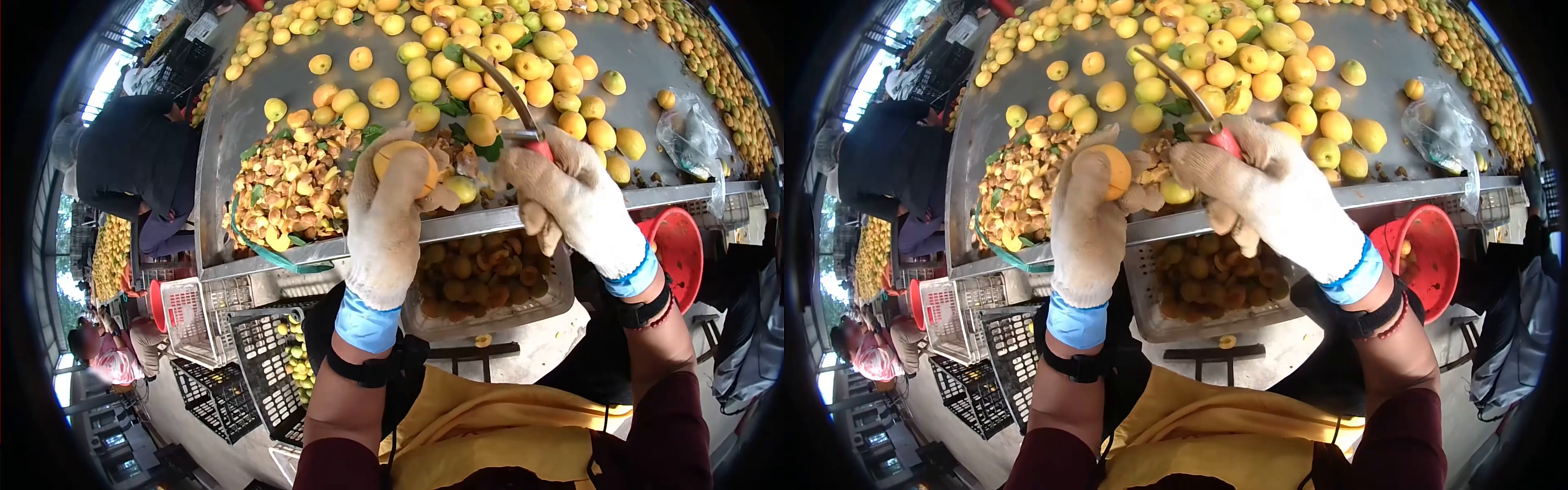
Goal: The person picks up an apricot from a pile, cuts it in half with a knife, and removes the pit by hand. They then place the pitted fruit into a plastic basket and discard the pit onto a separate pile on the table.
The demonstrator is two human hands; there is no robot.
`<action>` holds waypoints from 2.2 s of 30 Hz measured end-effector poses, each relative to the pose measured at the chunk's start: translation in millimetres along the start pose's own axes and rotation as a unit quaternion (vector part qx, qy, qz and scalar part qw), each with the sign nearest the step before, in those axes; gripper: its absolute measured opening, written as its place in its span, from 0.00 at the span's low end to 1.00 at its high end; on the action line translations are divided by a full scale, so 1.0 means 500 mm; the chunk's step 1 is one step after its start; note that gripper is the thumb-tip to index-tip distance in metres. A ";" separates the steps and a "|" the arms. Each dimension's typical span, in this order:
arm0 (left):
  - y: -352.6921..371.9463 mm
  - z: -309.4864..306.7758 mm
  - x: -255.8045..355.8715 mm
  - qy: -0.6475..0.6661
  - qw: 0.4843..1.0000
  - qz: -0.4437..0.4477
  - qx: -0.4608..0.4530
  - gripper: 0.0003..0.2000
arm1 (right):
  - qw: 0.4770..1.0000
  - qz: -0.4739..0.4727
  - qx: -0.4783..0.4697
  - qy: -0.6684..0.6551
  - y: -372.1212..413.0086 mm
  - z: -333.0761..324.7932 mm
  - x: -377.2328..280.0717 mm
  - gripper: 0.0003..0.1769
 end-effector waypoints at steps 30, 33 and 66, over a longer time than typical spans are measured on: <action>0.020 0.026 -0.019 0.097 0.993 -0.007 -0.064 0.26 | 0.967 -0.027 -0.116 -0.226 0.006 0.020 0.090 0.21; -0.002 -0.001 -0.025 0.090 0.993 -0.016 -0.073 0.28 | 0.908 0.024 -0.243 -0.340 -0.006 -0.022 0.096 0.24; -0.004 0.002 -0.103 0.137 0.985 -0.051 -0.093 0.16 | 0.864 -0.495 0.076 0.044 -0.106 0.098 0.068 0.19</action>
Point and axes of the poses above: each hand's wrist, its own y-axis away from the middle knuckle, its own z-axis out of the palm, x = y × z, the point moved 1 cm from there along -y, towards the middle knuckle, and after that the axes turned 6 degrees about -z, right-handed, at the moved point
